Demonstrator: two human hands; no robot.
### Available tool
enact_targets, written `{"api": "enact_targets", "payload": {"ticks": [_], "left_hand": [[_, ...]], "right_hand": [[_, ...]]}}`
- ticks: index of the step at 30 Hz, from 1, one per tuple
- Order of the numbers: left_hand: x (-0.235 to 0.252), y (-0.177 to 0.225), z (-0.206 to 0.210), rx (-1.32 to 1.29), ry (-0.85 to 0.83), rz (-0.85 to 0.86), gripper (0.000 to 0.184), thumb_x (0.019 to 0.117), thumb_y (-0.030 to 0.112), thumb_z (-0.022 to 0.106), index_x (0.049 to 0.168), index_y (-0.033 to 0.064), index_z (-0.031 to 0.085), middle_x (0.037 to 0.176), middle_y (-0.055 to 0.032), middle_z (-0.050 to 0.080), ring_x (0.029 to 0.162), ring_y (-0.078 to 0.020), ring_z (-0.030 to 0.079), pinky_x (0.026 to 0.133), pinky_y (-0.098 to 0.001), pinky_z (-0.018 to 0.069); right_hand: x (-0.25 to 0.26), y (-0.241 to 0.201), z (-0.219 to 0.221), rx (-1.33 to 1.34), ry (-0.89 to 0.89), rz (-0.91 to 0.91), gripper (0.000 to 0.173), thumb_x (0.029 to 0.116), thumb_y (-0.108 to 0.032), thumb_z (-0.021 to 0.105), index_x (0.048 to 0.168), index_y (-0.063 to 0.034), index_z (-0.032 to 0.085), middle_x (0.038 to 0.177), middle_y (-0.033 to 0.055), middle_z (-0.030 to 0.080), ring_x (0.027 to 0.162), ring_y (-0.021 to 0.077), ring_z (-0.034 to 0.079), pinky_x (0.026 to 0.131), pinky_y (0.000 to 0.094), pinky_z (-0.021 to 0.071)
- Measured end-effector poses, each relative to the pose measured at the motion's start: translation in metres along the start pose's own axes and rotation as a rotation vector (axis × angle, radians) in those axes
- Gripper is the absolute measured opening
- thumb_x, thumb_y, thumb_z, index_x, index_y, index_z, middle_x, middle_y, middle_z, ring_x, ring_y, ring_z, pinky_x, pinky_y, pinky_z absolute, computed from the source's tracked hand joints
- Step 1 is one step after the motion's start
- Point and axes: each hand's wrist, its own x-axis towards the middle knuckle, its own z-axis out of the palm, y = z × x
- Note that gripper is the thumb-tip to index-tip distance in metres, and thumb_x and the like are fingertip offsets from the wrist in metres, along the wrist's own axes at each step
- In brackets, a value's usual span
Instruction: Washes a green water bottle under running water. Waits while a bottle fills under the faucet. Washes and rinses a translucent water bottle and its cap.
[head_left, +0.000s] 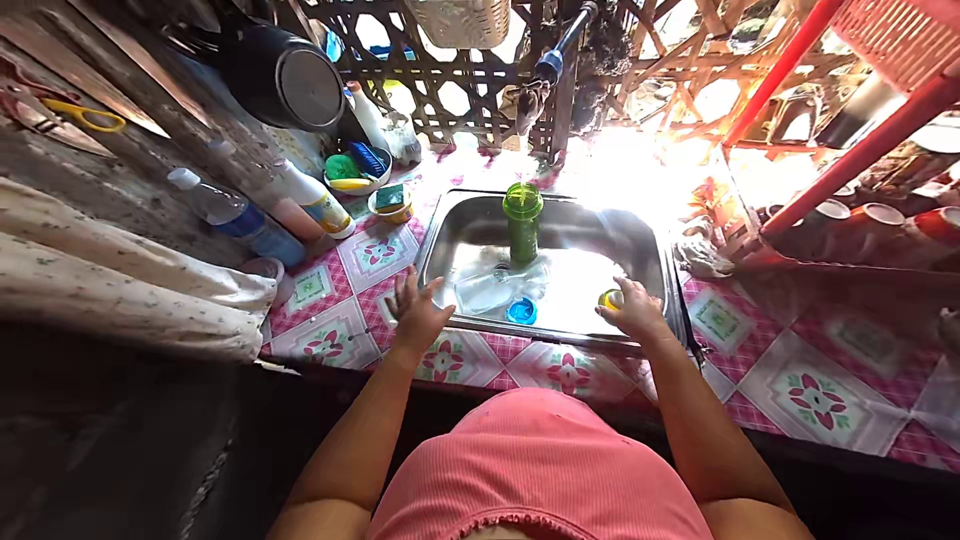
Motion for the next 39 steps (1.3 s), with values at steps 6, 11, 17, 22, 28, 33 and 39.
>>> {"api": "enact_targets", "payload": {"ticks": [6, 11, 17, 22, 28, 33, 39], "left_hand": [[-0.041, -0.069, -0.012, 0.060, 0.464, -0.035, 0.057, 0.0933, 0.040, 0.065, 0.133, 0.0002, 0.063, 0.153, -0.0405, 0.034, 0.143, -0.0636, 0.024, 0.114, -0.0762, 0.0185], [-0.050, -0.099, 0.004, 0.188, 0.716, -0.084, 0.070, 0.0966, 0.050, 0.052, 0.141, -0.0047, 0.052, 0.152, -0.0470, 0.026, 0.142, -0.0654, 0.025, 0.117, -0.0693, 0.0190], [-0.047, -0.108, 0.015, 0.134, 0.774, -0.016, 0.070, 0.0994, 0.048, 0.047, 0.139, -0.0092, 0.051, 0.150, -0.0478, 0.028, 0.143, -0.0635, 0.024, 0.120, -0.0645, 0.0162], [-0.049, -0.104, 0.012, 0.108, 0.722, -0.014, 0.066, 0.1000, 0.048, 0.046, 0.137, -0.0064, 0.054, 0.148, -0.0474, 0.032, 0.140, -0.0656, 0.028, 0.118, -0.0673, 0.0207], [-0.047, -0.110, 0.015, 0.122, 0.750, -0.008, 0.060, 0.1017, 0.045, 0.046, 0.136, -0.0036, 0.055, 0.147, -0.0448, 0.036, 0.142, -0.0606, 0.030, 0.121, -0.0602, 0.0225], [-0.048, -0.110, 0.012, 0.105, 0.707, -0.028, 0.058, 0.1015, 0.042, 0.047, 0.135, -0.0038, 0.056, 0.148, -0.0440, 0.036, 0.142, -0.0607, 0.030, 0.121, -0.0597, 0.0221], [-0.048, -0.108, 0.010, 0.104, 0.675, -0.040, 0.056, 0.1020, 0.041, 0.046, 0.134, -0.0038, 0.057, 0.148, -0.0433, 0.038, 0.141, -0.0608, 0.032, 0.120, -0.0606, 0.0232]], "right_hand": [[-0.016, -0.010, -0.026, -0.134, 0.128, -0.133, 0.072, 0.0910, -0.043, 0.072, 0.151, -0.0114, 0.049, 0.147, 0.0204, 0.053, 0.135, 0.0403, 0.049, 0.112, 0.0674, 0.0287], [-0.010, -0.017, -0.028, -0.239, -0.009, -0.097, 0.067, 0.0871, -0.043, 0.074, 0.144, -0.0125, 0.057, 0.143, 0.0162, 0.057, 0.132, 0.0365, 0.052, 0.110, 0.0641, 0.0330], [-0.004, -0.035, -0.044, -0.085, -0.102, -0.142, 0.066, 0.0869, -0.042, 0.075, 0.144, -0.0152, 0.056, 0.145, 0.0143, 0.056, 0.132, 0.0353, 0.052, 0.110, 0.0630, 0.0353], [0.006, -0.044, -0.027, -0.352, -0.078, -0.081, 0.064, 0.0843, -0.036, 0.076, 0.142, -0.0147, 0.059, 0.142, 0.0156, 0.057, 0.133, 0.0382, 0.051, 0.109, 0.0625, 0.0362], [0.018, -0.050, -0.012, -0.253, -0.115, -0.032, 0.073, 0.0852, -0.035, 0.076, 0.151, -0.0192, 0.049, 0.154, 0.0131, 0.047, 0.138, 0.0356, 0.047, 0.108, 0.0623, 0.0382], [0.029, -0.045, 0.000, -0.327, -0.250, -0.044, 0.072, 0.0821, -0.034, 0.079, 0.147, -0.0192, 0.053, 0.168, 0.0152, 0.021, 0.145, 0.0414, 0.037, 0.108, 0.0666, 0.0360], [0.033, -0.043, -0.006, -0.332, -0.273, -0.047, 0.071, 0.0846, -0.035, 0.078, 0.148, -0.0188, 0.052, 0.166, 0.0151, 0.026, 0.145, 0.0399, 0.037, 0.109, 0.0670, 0.0327]]}}
